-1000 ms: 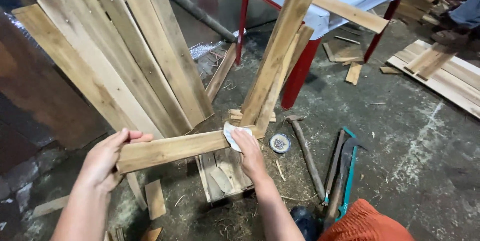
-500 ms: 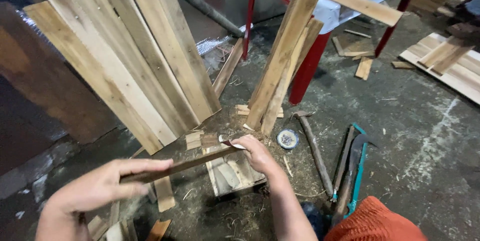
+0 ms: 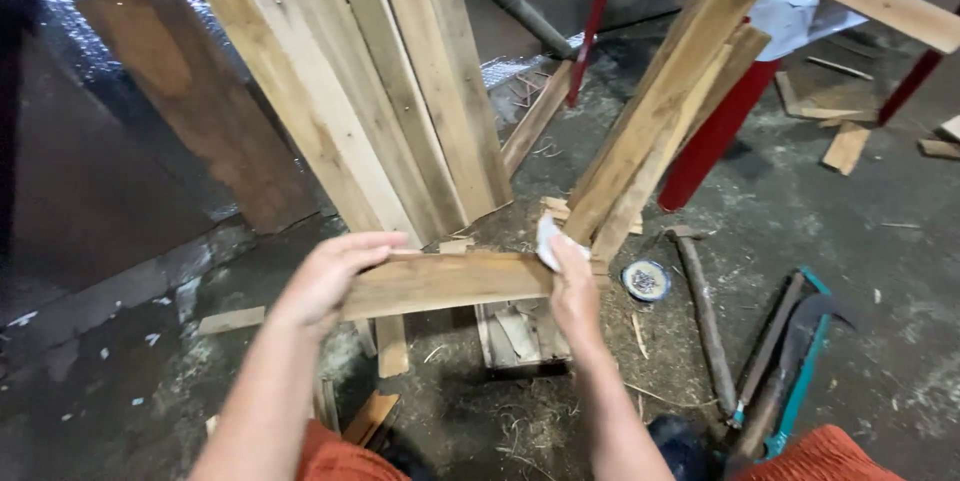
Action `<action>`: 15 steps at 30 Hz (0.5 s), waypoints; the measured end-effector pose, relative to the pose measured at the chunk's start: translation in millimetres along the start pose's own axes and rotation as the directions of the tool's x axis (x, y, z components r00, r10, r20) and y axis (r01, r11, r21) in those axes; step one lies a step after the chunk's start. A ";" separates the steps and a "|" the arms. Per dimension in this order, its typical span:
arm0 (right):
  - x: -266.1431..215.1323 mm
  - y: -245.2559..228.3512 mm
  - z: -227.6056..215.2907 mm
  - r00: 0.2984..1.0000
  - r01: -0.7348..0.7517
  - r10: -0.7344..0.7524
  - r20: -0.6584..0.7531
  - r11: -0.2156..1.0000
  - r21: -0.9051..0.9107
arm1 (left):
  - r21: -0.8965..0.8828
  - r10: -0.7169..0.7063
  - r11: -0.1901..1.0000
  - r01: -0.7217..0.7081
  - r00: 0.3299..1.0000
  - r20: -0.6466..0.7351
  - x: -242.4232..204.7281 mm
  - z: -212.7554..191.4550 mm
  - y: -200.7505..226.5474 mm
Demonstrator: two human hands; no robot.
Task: Preparing wooden planks by scraping them with a curved blade and sanding them with a sanding block and sandpaper.
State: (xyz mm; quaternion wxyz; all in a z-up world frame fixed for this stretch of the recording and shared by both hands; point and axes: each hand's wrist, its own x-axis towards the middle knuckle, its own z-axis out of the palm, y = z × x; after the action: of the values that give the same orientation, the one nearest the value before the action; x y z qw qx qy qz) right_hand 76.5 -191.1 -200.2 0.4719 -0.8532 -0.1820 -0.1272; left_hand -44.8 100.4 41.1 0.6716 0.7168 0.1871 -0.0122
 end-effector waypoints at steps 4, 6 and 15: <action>-18.7 -90.7 30.6 0.957 0.290 -0.284 -0.057 0.933 0.214 | 0.089 -0.127 0.987 0.134 0.989 -0.079 14.2 42.9 -20.7; -29.7 -129.7 30.6 0.933 0.359 -0.359 -0.030 0.921 0.150 | 0.020 -0.106 0.994 0.109 0.989 -0.100 17.7 61.8 -33.5; -20.7 -72.1 17.0 0.976 0.218 -0.218 -0.021 0.961 0.171 | 0.003 -0.077 0.997 0.078 0.987 -0.142 -0.5 25.1 0.4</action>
State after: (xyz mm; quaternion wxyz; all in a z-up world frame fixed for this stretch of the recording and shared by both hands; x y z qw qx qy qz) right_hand 27.6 -145.4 -162.4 0.5272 -0.7839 -0.2846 -0.1629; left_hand -39.2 76.0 39.2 0.6524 0.7110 0.2620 0.0118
